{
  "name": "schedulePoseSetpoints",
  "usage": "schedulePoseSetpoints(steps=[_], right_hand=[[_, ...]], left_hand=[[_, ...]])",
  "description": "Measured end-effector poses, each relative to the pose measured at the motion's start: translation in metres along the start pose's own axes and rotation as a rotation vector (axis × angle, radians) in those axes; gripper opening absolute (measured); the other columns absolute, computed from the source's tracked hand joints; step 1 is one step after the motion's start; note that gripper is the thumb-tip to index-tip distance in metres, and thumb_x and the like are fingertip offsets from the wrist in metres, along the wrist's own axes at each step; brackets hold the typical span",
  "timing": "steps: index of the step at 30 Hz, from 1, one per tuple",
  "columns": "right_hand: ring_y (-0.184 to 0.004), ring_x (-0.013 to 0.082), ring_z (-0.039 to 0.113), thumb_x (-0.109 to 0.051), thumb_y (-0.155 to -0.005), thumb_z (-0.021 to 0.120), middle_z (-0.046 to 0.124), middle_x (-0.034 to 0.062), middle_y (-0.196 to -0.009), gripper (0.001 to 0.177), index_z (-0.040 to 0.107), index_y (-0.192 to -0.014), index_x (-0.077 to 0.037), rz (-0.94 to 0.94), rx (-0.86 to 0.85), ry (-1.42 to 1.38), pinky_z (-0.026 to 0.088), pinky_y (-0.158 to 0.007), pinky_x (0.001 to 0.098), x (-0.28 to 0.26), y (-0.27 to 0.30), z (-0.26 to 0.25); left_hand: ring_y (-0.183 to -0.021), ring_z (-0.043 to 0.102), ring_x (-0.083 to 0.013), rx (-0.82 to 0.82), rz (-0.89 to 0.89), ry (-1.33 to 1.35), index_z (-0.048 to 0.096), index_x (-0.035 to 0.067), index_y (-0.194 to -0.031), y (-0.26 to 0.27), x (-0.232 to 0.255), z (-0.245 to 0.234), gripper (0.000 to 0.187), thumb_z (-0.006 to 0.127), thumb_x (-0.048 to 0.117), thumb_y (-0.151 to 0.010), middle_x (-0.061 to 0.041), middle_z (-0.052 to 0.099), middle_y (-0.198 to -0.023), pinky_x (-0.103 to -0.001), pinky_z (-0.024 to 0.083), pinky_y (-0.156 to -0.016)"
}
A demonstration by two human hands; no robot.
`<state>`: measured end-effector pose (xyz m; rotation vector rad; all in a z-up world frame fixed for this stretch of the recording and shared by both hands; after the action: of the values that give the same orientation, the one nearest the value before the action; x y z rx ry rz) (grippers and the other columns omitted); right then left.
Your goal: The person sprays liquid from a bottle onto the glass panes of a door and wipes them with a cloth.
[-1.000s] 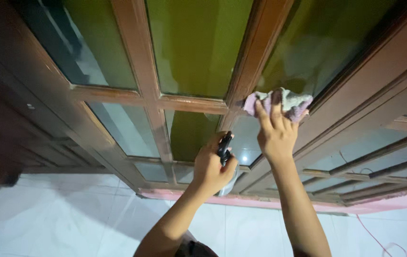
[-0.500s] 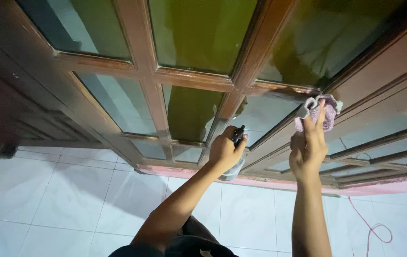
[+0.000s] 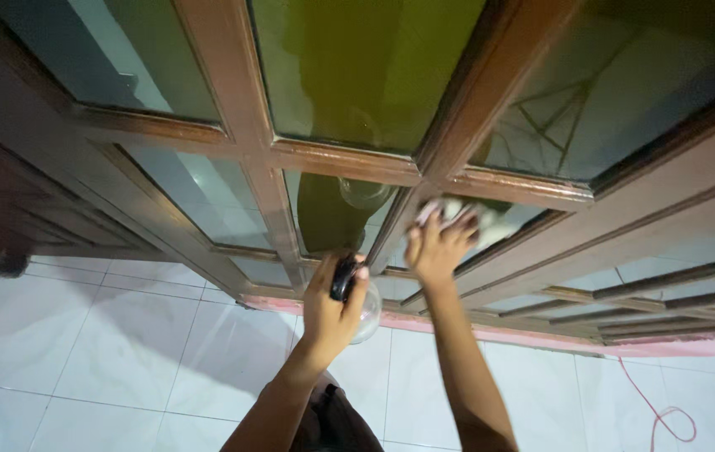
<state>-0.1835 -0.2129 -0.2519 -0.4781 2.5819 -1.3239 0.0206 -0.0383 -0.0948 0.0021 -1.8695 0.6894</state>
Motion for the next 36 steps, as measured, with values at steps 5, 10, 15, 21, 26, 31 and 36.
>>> schedulePoseSetpoints(steps=[5, 10, 15, 21, 26, 31, 36], right_hand=[[-0.121, 0.0653, 0.047, -0.052, -0.107, 0.053, 0.040, 0.0430, -0.145, 0.058, 0.058, -0.145, -0.008, 0.096, -0.452, -0.140, 0.032, -0.102, 0.0741, -0.012, 0.112, 0.032], [-0.121, 0.0350, 0.060, -0.051, -0.102, 0.038, 0.052, 0.0083, -0.146, 0.052, 0.052, -0.147, -0.027, -0.178, -0.844, 0.041, 0.003, -0.106, 0.0906, 0.008, 0.133, 0.008], [-0.163, 0.0277, 0.007, -0.050, -0.113, 0.027, 0.004, 0.0046, -0.174, 0.057, 0.017, -0.168, -0.038, -0.126, -0.038, 0.352, -0.020, -0.114, 0.0794, 0.036, 0.016, -0.060], [-0.159, 0.0232, -0.023, -0.064, -0.110, 0.004, -0.026, -0.0001, -0.173, 0.069, -0.015, -0.168, -0.032, 0.308, 0.292, 0.114, -0.022, -0.122, 0.0583, 0.037, -0.092, -0.103], [-0.151, 0.0619, 0.000, -0.060, -0.114, 0.028, -0.009, 0.0365, -0.166, 0.071, 0.016, -0.170, -0.017, 0.045, -0.071, 0.048, -0.006, -0.120, 0.0730, 0.008, -0.002, -0.024], [-0.121, 0.0368, 0.059, -0.052, -0.106, 0.031, 0.058, 0.0167, -0.137, 0.058, 0.051, -0.147, -0.017, -0.128, -0.714, 0.019, 0.002, -0.109, 0.0844, 0.007, 0.121, -0.001], [-0.147, 0.0333, 0.038, -0.049, -0.107, 0.025, 0.050, 0.0136, -0.153, 0.046, 0.048, -0.144, -0.033, -0.026, -0.639, 0.232, -0.013, -0.104, 0.0846, 0.063, 0.105, -0.025]], left_hand=[[-0.098, 0.071, -0.0320, 0.061, 0.022, 0.011, 0.063, 0.002, -0.113, -0.003, 0.009, -0.031, 0.018, 0.061, 0.014, -0.100, -0.016, 0.069, -0.109, -0.037, 0.055, -0.085], [-0.096, 0.071, -0.0306, 0.059, 0.038, 0.008, 0.063, 0.002, -0.114, -0.002, 0.014, -0.040, 0.017, 0.061, 0.013, -0.100, -0.014, 0.069, -0.108, -0.036, 0.055, -0.085], [-0.098, 0.071, -0.0305, 0.026, 0.042, 0.027, 0.062, 0.002, -0.115, 0.002, 0.019, -0.037, 0.018, 0.061, 0.013, -0.100, -0.015, 0.068, -0.108, -0.037, 0.054, -0.086], [-0.097, 0.070, -0.0324, 0.009, 0.055, 0.057, 0.063, 0.001, -0.114, 0.014, 0.027, -0.033, 0.018, 0.061, 0.012, -0.100, -0.015, 0.068, -0.107, -0.038, 0.054, -0.087], [-0.100, 0.069, -0.0331, -0.030, 0.069, 0.055, 0.063, 0.000, -0.114, 0.013, 0.028, -0.032, 0.018, 0.061, 0.011, -0.100, -0.016, 0.068, -0.109, -0.038, 0.054, -0.088], [-0.099, 0.070, -0.0317, -0.006, 0.055, 0.066, 0.063, 0.000, -0.114, 0.011, 0.025, -0.034, 0.018, 0.060, 0.012, -0.101, -0.015, 0.068, -0.109, -0.038, 0.054, -0.088], [-0.098, 0.071, -0.0297, 0.007, 0.003, 0.039, 0.064, 0.001, -0.113, 0.012, 0.020, -0.037, 0.018, 0.061, 0.014, -0.100, -0.014, 0.070, -0.108, -0.036, 0.055, -0.086]])
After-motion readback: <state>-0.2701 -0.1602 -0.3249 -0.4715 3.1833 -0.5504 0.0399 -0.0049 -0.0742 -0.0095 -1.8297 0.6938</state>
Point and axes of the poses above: each hand's wrist, its own y-axis away from the middle knuckle, its own z-axis out of the palm, x = y × z, the point moved 3 cm from there along -y, towards the middle knuckle
